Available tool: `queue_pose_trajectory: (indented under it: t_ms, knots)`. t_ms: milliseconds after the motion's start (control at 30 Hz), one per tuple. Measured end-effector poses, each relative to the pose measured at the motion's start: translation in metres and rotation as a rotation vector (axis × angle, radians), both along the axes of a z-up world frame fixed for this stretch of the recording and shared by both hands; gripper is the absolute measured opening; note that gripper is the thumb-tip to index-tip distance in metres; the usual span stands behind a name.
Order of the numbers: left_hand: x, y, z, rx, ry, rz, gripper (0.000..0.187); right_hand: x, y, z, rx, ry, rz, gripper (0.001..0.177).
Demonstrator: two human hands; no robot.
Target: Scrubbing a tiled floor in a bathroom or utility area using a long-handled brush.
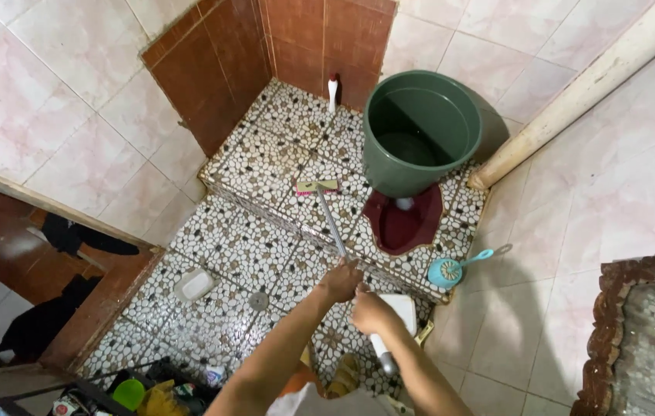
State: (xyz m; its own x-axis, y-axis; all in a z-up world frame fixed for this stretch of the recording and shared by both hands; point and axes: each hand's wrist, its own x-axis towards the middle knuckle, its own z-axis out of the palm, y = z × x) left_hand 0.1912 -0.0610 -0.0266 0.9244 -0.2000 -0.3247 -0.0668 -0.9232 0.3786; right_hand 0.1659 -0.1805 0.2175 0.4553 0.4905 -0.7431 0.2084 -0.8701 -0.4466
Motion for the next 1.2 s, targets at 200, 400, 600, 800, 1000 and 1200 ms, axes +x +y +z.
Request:
queue_pose_trajectory:
  t_ms: [200,400,600,800,1000,1200]
  knots:
    - [-0.019,-0.014,0.073,-0.129,0.052,0.001,0.032,0.01,-0.022,-0.064,-0.051,-0.045,0.061,0.066]
    - [0.007,0.03,-0.022,-0.001,0.066,0.056,0.033,-0.005,0.05,-0.079,-0.013,-0.117,-0.047,0.061]
    - [0.009,0.02,-0.017,-0.095,-0.107,-0.098,0.034,-0.001,0.047,0.027,-0.048,-0.018,-0.012,0.066]
    - [-0.022,0.033,0.126,-0.308,-0.01,0.066,0.038,0.014,0.037,-0.048,-0.112,-0.051,0.019,0.079]
    - [0.027,0.073,-0.035,-0.05,0.066,0.026,0.052,0.01,0.114,-0.043,-0.149,0.028,-0.237,0.06]
    - [0.033,0.068,-0.019,-0.157,0.007,0.098,0.045,0.021,0.102,-0.05,-0.141,-0.109,-0.078,0.059]
